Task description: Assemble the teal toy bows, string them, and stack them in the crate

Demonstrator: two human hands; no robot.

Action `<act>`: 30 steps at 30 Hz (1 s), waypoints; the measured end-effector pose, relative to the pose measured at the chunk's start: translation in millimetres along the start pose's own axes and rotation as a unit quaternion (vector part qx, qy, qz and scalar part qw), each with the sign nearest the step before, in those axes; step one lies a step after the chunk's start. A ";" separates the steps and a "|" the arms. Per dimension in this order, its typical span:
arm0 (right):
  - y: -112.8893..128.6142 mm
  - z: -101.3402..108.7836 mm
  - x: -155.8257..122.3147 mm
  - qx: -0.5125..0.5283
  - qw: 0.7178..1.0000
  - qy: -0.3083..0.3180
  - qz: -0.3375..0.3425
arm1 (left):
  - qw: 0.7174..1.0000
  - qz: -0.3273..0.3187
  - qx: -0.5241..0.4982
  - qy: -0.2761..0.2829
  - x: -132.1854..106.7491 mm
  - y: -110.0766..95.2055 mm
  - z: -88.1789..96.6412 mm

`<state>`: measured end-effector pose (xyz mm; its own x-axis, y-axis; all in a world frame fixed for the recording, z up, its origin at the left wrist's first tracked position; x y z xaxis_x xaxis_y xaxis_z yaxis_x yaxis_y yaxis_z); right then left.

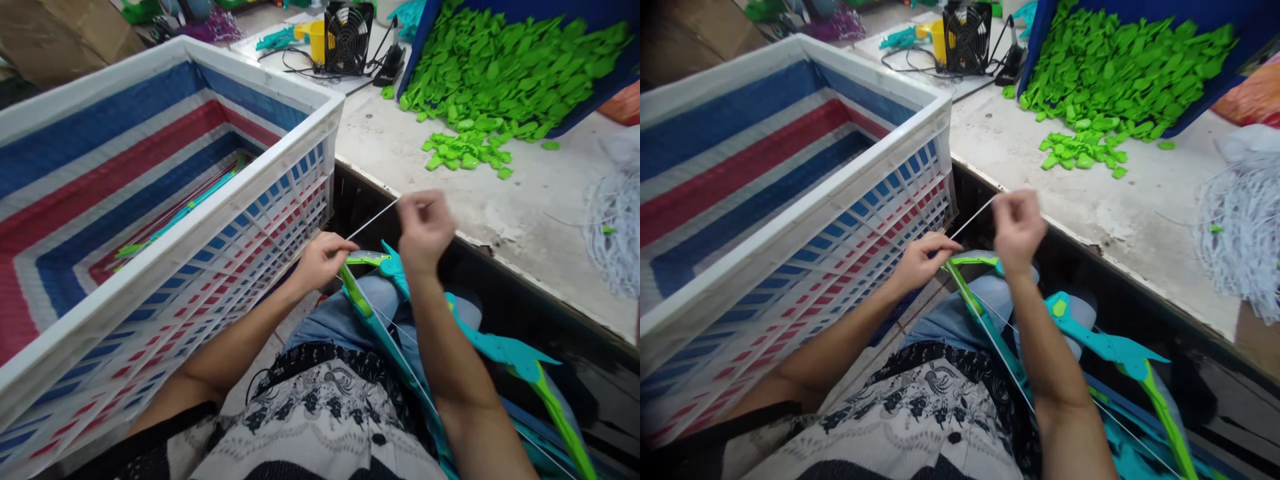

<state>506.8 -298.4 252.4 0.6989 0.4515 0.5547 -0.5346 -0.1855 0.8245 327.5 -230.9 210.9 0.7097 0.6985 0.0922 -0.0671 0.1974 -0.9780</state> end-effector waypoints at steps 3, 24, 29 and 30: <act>47.8 -32.4 -63.9 -0.001 0.983 0.147 0.113 | 0.981 0.117 -0.155 0.000 17.6 9.4 4.7; 44.5 -44.1 -62.8 0.008 0.989 0.121 0.084 | 0.939 0.201 -0.278 -0.028 4.5 -4.1 18.9; 49.2 -51.1 -58.3 0.043 0.980 0.174 0.087 | 0.945 0.190 -0.264 -0.019 4.7 -10.1 19.4; 49.7 -52.5 -58.3 0.041 0.978 0.184 0.089 | 0.946 0.189 -0.262 -0.025 4.9 -10.6 19.0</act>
<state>414.6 -288.1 255.1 0.3718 0.6873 0.6240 -0.5816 -0.3515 0.7336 318.3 -216.6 225.3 0.6689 0.6861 -0.2859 0.0577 -0.4315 -0.9003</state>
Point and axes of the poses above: each hand's wrist, its own x-axis towards the middle knuckle, its own z-axis out of the back of the hand, y = z × x, the point moved 7 cm from there along x, towards the middle knuckle, and after that the axes turned 1 degree about -x, right-handed, at the moved point
